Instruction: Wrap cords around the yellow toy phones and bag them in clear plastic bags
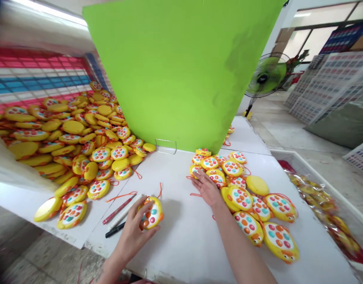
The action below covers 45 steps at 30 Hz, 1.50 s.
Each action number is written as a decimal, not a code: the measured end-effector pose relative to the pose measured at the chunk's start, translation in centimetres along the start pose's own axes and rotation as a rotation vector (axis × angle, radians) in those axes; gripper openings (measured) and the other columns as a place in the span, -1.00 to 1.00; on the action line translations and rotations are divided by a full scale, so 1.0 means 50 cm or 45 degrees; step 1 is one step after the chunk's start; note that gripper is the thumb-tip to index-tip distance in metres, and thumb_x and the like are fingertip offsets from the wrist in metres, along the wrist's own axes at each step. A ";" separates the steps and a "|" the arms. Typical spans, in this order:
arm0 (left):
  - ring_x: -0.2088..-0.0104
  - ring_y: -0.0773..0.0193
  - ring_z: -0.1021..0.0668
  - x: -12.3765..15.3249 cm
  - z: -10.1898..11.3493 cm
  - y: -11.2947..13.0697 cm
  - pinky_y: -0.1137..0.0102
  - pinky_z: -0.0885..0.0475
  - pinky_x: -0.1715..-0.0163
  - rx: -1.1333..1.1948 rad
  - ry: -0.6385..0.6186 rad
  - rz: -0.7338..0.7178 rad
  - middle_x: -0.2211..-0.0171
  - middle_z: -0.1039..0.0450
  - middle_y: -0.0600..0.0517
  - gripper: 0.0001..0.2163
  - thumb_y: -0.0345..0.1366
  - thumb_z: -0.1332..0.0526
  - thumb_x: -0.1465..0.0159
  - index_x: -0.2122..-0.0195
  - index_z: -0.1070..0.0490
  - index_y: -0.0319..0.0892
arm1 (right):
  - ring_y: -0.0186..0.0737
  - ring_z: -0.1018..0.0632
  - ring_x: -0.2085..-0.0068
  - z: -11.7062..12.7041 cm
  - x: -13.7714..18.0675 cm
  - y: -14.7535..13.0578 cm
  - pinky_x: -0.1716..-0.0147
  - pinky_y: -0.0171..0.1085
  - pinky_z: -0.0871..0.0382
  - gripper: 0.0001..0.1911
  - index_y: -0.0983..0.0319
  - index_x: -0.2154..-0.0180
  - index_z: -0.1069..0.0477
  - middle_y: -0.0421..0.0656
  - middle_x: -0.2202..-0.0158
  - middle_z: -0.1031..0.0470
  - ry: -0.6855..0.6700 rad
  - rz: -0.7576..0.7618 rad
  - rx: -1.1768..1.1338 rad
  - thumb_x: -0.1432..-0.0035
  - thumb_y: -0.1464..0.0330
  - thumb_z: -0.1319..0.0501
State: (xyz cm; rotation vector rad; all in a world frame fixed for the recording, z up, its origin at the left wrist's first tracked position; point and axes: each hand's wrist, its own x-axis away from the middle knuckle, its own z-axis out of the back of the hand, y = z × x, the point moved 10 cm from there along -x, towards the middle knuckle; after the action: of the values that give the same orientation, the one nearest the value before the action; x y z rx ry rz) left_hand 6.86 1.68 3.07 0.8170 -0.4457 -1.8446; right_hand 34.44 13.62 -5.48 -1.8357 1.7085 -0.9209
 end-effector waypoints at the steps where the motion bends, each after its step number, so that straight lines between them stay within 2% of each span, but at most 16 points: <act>1: -0.23 -0.04 -0.23 0.002 -0.007 0.003 0.10 -0.39 -0.09 0.012 -0.004 -0.005 -0.25 -0.03 -0.12 -0.42 -0.35 -0.30 -0.16 -0.20 -0.17 0.02 | -0.20 -0.56 0.06 0.002 0.006 0.002 -0.02 -0.15 -0.36 -0.61 0.06 0.08 -0.47 -0.20 0.08 -0.58 0.050 0.016 0.002 0.01 0.28 -0.39; 3: -0.22 -0.04 -0.25 0.003 -0.026 0.011 0.08 -0.38 -0.09 0.038 -0.009 -0.021 -0.25 -0.03 -0.13 -0.39 -0.39 -0.31 -0.14 -0.20 -0.17 0.02 | -0.25 -0.58 0.18 -0.016 0.034 0.027 0.16 -0.23 -0.44 -0.63 0.05 0.09 -0.46 -0.21 0.13 -0.60 0.071 -0.016 0.040 -0.02 0.27 -0.37; 5: -0.21 -0.05 -0.25 0.000 -0.051 0.024 0.04 -0.35 -0.12 0.065 -0.017 -0.051 -0.25 -0.04 -0.14 -0.37 -0.40 -0.32 -0.12 -0.20 -0.17 0.01 | -0.24 -0.58 0.29 -0.062 0.080 0.086 0.31 -0.23 -0.46 -0.63 0.08 0.02 -0.43 -0.15 0.15 -0.59 -0.049 -0.176 0.141 -0.11 0.22 -0.31; 7: -0.22 -0.06 -0.24 -0.006 -0.081 0.039 0.02 -0.31 -0.15 0.102 -0.044 -0.088 -0.25 -0.05 -0.15 -0.36 -0.39 -0.34 -0.10 -0.20 -0.18 0.00 | -0.17 -0.58 0.19 -0.124 0.139 0.150 0.21 -0.16 -0.46 -0.60 0.15 -0.02 -0.43 -0.06 0.08 -0.56 -0.303 -0.350 0.230 -0.20 0.12 -0.20; 8: -0.23 -0.06 -0.22 -0.010 -0.098 0.046 0.02 -0.29 -0.16 0.128 -0.068 -0.105 -0.25 -0.05 -0.14 -0.35 -0.38 -0.36 -0.09 -0.20 -0.18 0.01 | -0.15 -0.55 0.09 -0.144 0.161 0.162 0.09 -0.15 -0.42 -0.61 0.16 -0.03 -0.42 -0.06 0.01 -0.52 -0.369 -0.330 0.257 -0.21 0.15 -0.22; 10: -0.26 -0.04 -0.19 -0.014 -0.128 0.053 0.03 -0.24 -0.20 0.201 -0.100 -0.112 -0.28 -0.02 -0.13 -0.29 -0.33 -0.38 -0.09 -0.24 -0.12 0.02 | -0.15 -0.51 0.01 -0.160 0.189 0.173 -0.02 -0.16 -0.36 -0.63 0.14 -0.03 -0.41 -0.10 -0.03 -0.49 -0.397 -0.283 0.266 -0.20 0.23 -0.25; 13: -0.30 -0.01 -0.14 -0.016 -0.148 0.033 0.05 -0.19 -0.23 0.317 -0.023 -0.010 -0.31 0.05 -0.13 -0.25 -0.27 -0.36 -0.14 -0.30 0.01 0.02 | -0.15 -0.52 0.02 -0.148 0.195 0.169 0.05 -0.19 -0.40 -0.65 0.12 -0.03 -0.39 -0.13 -0.01 -0.49 -0.326 -0.257 0.172 -0.20 0.30 -0.26; 15: -0.29 0.01 -0.17 -0.012 -0.153 0.013 0.05 -0.18 -0.24 0.396 0.041 0.068 -0.30 -0.01 -0.14 -0.25 -0.25 -0.33 -0.17 -0.31 0.07 -0.01 | -0.16 -0.53 0.06 -0.141 0.190 0.162 0.17 -0.23 -0.44 -0.68 0.12 -0.02 -0.38 -0.13 0.01 -0.50 -0.311 -0.256 0.104 -0.21 0.31 -0.25; 18: -0.26 0.02 -0.24 -0.004 -0.167 -0.006 0.07 -0.19 -0.22 0.500 0.022 0.133 -0.26 -0.13 -0.15 -0.31 -0.24 -0.27 -0.23 -0.31 0.07 -0.05 | -0.18 -0.55 0.15 -0.142 0.186 0.156 0.28 -0.27 -0.44 -0.68 0.12 0.00 -0.37 -0.12 0.06 -0.51 -0.344 -0.249 0.071 -0.20 0.31 -0.25; 20: -0.22 0.04 -0.30 0.000 -0.167 -0.018 0.09 -0.23 -0.19 0.546 0.019 0.197 -0.25 -0.15 -0.17 -0.41 -0.23 -0.17 -0.30 -0.30 0.04 -0.09 | -0.21 -0.55 0.21 -0.148 0.188 0.156 0.26 -0.26 -0.44 -0.62 0.11 -0.03 -0.34 -0.12 0.08 -0.52 -0.373 -0.242 0.084 -0.16 0.32 -0.29; 23: -0.10 0.09 -0.42 0.005 -0.155 -0.030 0.14 -0.32 -0.11 0.670 0.048 0.293 -0.19 -0.22 -0.18 -0.46 -0.20 -0.09 -0.35 -0.31 0.06 -0.13 | -0.18 -0.55 0.17 -0.157 0.192 0.157 0.16 -0.21 -0.42 -0.52 0.12 -0.07 -0.30 -0.10 0.06 -0.51 -0.408 -0.238 0.122 -0.11 0.33 -0.34; 28: -0.07 0.08 -0.42 -0.002 -0.149 -0.019 0.20 -0.35 -0.08 0.918 -0.018 0.330 -0.14 -0.27 -0.13 -0.37 -0.16 -0.20 -0.28 -0.31 0.05 -0.10 | -0.12 -0.53 0.07 -0.162 0.195 0.154 0.05 -0.13 -0.39 -0.52 0.14 -0.08 -0.29 -0.07 0.01 -0.48 -0.453 -0.225 0.232 -0.14 0.30 -0.32; 31: -0.03 0.09 -0.45 -0.009 -0.161 -0.016 0.21 -0.39 -0.03 1.125 -0.073 0.391 -0.11 -0.30 -0.12 -0.36 -0.17 -0.24 -0.26 -0.29 0.04 -0.10 | -0.10 -0.53 0.09 -0.152 0.191 0.152 0.08 -0.12 -0.41 -0.54 0.16 -0.07 -0.32 -0.06 0.03 -0.49 -0.409 -0.173 0.351 -0.14 0.26 -0.31; 34: -0.11 0.07 -0.40 -0.015 -0.166 -0.014 0.21 -0.36 -0.09 1.257 -0.067 0.402 -0.17 -0.24 -0.12 -0.36 -0.19 -0.27 -0.23 -0.27 0.00 -0.09 | -0.10 -0.52 0.06 -0.142 0.186 0.145 0.03 -0.10 -0.41 -0.55 0.15 -0.07 -0.33 -0.08 0.00 -0.48 -0.332 -0.093 0.414 -0.16 0.21 -0.28; 41: -0.15 0.07 -0.37 -0.012 -0.165 -0.010 0.21 -0.32 -0.13 1.066 -0.125 0.378 -0.21 -0.22 -0.11 -0.38 -0.16 -0.23 -0.26 -0.27 0.01 -0.11 | -0.08 -0.46 -0.06 -0.136 0.190 0.136 -0.05 -0.11 -0.37 -0.53 0.10 -0.14 -0.28 -0.09 -0.10 -0.40 -0.307 -0.053 0.594 -0.22 0.15 -0.19; 45: -0.19 0.07 -0.32 -0.010 -0.158 -0.006 0.22 -0.28 -0.17 0.961 -0.131 0.361 -0.23 -0.19 -0.11 -0.41 -0.14 -0.19 -0.28 -0.28 0.00 -0.13 | -0.07 -0.39 -0.13 -0.150 0.200 0.123 -0.14 -0.08 -0.29 -0.41 0.09 -0.22 -0.16 -0.09 -0.18 -0.30 -0.361 -0.041 0.621 -0.21 0.15 -0.21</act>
State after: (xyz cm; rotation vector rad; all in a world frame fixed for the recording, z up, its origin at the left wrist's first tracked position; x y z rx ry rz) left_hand 12.37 2.77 -2.49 1.0816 -1.3003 -1.4464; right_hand 24.76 3.83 -3.39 -1.5774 1.1619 -0.9374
